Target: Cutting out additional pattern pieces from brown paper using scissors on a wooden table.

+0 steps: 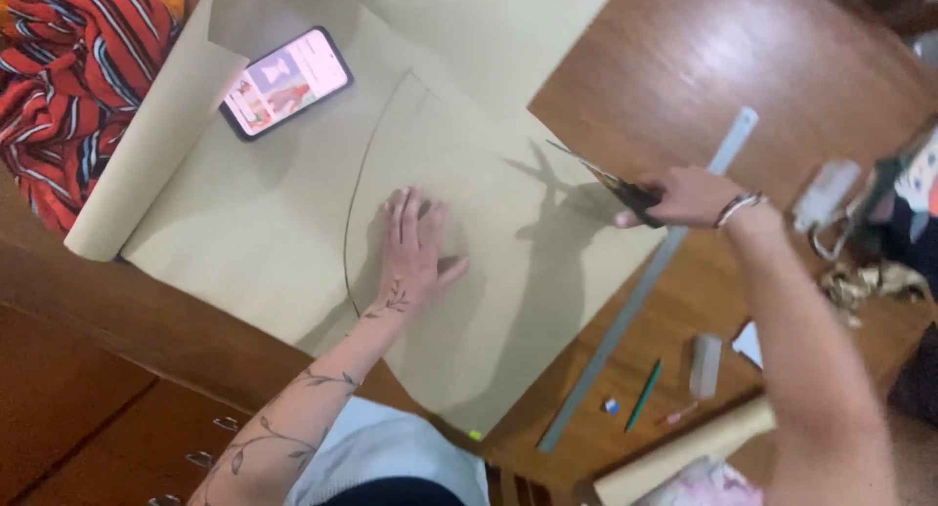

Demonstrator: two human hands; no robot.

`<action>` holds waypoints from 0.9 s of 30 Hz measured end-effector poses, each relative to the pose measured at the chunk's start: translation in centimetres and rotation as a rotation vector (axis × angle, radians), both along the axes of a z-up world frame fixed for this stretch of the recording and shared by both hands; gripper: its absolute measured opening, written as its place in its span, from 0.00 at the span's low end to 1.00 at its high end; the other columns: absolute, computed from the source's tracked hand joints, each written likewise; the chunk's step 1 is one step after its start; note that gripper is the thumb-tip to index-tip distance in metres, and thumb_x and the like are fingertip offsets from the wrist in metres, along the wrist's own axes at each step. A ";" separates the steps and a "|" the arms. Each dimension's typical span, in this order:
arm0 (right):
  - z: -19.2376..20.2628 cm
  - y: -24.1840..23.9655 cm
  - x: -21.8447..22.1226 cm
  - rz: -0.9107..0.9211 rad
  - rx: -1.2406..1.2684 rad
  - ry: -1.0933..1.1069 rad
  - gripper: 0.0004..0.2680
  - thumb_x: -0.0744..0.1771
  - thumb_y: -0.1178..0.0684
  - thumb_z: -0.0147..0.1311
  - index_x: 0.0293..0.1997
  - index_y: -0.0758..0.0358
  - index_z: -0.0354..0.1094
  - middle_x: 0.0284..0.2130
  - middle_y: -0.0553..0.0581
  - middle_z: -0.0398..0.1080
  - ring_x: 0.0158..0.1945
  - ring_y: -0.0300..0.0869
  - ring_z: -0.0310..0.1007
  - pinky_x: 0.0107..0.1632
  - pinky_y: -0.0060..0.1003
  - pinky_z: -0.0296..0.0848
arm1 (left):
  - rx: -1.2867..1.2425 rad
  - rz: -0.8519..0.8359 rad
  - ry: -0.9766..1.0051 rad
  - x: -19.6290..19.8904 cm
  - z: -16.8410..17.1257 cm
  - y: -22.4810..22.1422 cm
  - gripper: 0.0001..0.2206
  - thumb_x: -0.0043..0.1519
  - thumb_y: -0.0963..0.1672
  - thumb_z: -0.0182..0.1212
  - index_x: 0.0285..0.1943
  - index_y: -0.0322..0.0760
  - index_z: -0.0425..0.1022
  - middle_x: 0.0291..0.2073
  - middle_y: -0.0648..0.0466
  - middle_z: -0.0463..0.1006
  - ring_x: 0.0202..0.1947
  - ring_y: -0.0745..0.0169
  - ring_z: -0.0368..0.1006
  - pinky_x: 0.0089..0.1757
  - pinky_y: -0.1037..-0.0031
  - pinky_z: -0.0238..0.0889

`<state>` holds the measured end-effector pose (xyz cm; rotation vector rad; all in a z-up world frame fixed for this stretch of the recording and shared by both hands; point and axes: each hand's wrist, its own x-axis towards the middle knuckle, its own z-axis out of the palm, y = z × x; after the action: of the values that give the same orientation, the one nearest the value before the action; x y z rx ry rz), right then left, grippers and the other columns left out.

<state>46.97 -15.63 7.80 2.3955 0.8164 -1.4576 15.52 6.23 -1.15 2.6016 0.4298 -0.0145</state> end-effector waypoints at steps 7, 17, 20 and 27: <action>-3.2 5.4 10.0 0.019 -0.295 0.369 0.22 0.59 0.30 0.51 0.47 0.54 0.77 0.34 0.50 0.75 0.38 0.41 0.70 0.49 0.37 0.69 | 0.244 -0.026 -0.093 -0.2 -3.1 0.9 0.38 0.65 0.63 0.46 0.76 0.39 0.54 0.73 0.34 0.53 0.74 0.37 0.47 0.69 0.45 0.39; -7.6 8.4 13.0 0.137 -0.337 0.499 0.21 0.55 0.32 0.72 0.21 0.57 0.66 0.16 0.49 0.58 0.23 0.39 0.50 0.32 0.34 0.52 | 0.185 0.018 -0.201 -0.4 -5.0 0.7 0.36 0.67 0.62 0.47 0.73 0.34 0.57 0.70 0.36 0.59 0.73 0.40 0.51 0.69 0.47 0.42; -7.4 9.1 12.3 0.179 -0.381 0.461 0.20 0.55 0.34 0.75 0.21 0.58 0.67 0.16 0.50 0.63 0.22 0.39 0.54 0.30 0.32 0.55 | 0.198 0.018 -0.208 -0.4 -4.4 0.8 0.33 0.68 0.61 0.45 0.70 0.34 0.63 0.67 0.35 0.64 0.71 0.39 0.56 0.68 0.47 0.46; -5.3 0.9 10.8 0.155 -0.450 0.273 0.18 0.53 0.31 0.75 0.27 0.50 0.73 0.20 0.47 0.72 0.26 0.38 0.66 0.33 0.31 0.57 | 0.205 -0.040 -0.108 -0.8 -4.8 0.9 0.35 0.67 0.61 0.50 0.73 0.36 0.61 0.71 0.37 0.56 0.74 0.40 0.48 0.70 0.47 0.35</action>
<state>57.73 -14.76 2.55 1.7951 0.6267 -1.7106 14.69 7.16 -5.99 2.7953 0.3575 0.1638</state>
